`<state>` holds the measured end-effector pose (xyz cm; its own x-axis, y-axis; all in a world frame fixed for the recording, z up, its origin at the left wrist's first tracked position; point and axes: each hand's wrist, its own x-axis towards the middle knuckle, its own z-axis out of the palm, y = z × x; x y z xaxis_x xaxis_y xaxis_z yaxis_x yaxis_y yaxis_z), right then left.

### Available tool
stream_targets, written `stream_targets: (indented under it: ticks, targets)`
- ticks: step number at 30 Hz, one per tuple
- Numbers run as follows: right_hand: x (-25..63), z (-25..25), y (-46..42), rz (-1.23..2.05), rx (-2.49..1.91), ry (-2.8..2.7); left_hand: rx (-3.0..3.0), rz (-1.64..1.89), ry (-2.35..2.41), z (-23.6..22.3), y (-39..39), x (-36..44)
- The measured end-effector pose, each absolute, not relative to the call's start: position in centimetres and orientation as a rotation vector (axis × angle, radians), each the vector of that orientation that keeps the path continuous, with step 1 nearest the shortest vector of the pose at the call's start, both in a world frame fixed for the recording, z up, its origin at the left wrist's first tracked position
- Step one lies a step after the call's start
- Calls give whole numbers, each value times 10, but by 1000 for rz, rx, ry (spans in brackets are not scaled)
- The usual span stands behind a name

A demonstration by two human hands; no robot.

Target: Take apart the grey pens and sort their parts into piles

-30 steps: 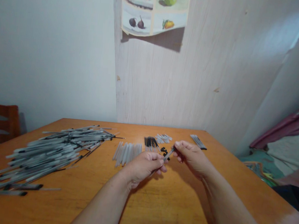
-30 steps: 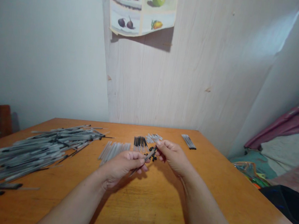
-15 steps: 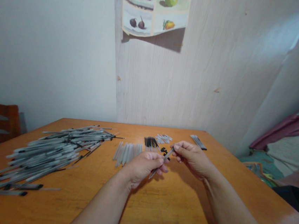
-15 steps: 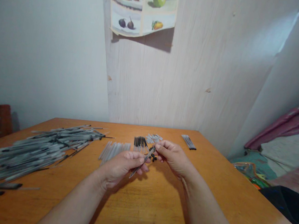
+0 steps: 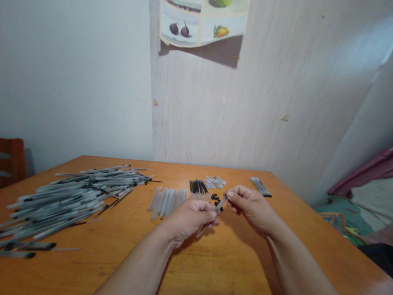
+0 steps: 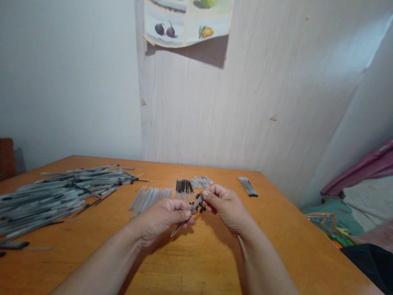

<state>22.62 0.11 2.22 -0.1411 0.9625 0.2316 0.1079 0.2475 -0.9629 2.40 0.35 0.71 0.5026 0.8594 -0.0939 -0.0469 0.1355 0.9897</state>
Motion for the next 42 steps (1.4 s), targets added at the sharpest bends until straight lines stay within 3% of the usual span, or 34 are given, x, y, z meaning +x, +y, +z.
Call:
stream_targets:
  ticks: [29,36,42]
  targets:
    - [229,15,9,1084,-1101,-1366,1311,894,878,3,10,26]
    - [240,-6,29,925,-1224,-1049,1128,1075,895,5,24,14]
    - [236,-25,40,718,-1395,-1099,968,1207,936,2,37,3]
